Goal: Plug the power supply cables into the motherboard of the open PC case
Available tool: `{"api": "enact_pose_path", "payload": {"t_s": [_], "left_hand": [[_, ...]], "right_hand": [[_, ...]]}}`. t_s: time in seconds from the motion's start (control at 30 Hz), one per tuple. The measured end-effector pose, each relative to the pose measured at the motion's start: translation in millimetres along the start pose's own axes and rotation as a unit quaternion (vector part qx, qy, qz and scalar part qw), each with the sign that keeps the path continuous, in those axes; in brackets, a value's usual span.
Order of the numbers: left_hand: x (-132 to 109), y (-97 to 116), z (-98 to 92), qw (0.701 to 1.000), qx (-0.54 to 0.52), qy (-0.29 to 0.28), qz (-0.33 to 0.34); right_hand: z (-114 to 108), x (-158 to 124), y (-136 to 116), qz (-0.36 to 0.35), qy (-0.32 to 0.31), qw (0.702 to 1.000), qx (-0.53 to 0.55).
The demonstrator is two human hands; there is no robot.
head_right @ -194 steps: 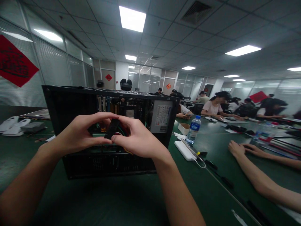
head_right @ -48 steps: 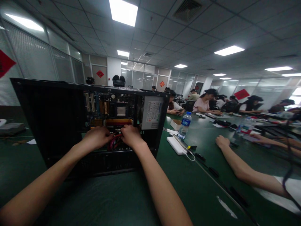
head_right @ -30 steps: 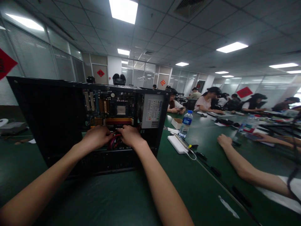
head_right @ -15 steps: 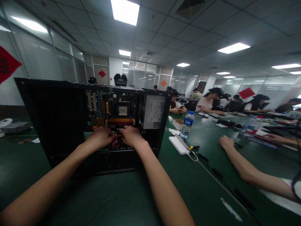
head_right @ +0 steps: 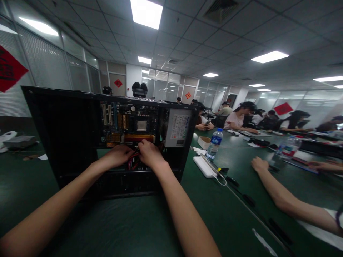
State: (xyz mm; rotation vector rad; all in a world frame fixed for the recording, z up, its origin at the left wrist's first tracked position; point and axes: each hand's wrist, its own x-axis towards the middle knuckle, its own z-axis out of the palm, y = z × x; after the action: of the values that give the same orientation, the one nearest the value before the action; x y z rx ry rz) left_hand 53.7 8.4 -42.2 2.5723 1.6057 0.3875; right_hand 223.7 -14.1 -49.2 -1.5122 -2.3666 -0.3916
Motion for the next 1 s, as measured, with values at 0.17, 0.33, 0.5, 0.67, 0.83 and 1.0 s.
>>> {"api": "enact_pose_path", "payload": {"t_s": [0.17, 0.33, 0.5, 0.67, 0.83, 1.0], "left_hand": [[0.2, -2.5, 3.1, 1.0, 0.002, -0.003, 0.028], [3.1, -5.0, 8.6, 1.0, -0.018, -0.008, 0.018], [4.3, -4.7, 12.3, 1.0, -0.01, 0.001, 0.023], [5.1, -5.3, 15.7, 0.999, 0.018, 0.017, 0.04], [3.9, -2.8, 12.4, 0.999, 0.016, 0.017, 0.049], [4.4, -0.7, 10.2, 0.998, 0.002, 0.021, 0.051]], "right_hand": [[-1.1, -1.1, -2.4, 0.001, -0.005, 1.0, -0.008], [-1.5, -1.0, -3.3, 0.001, 0.009, 1.0, -0.03], [1.6, -1.4, -2.6, 0.004, 0.014, 1.0, -0.016], [1.5, -1.4, -3.9, 0.019, 0.001, 1.0, -0.001], [1.7, -1.2, -4.9, 0.018, -0.006, 1.0, 0.002], [1.9, -1.4, -5.1, -0.004, -0.019, 1.0, -0.009]]}}
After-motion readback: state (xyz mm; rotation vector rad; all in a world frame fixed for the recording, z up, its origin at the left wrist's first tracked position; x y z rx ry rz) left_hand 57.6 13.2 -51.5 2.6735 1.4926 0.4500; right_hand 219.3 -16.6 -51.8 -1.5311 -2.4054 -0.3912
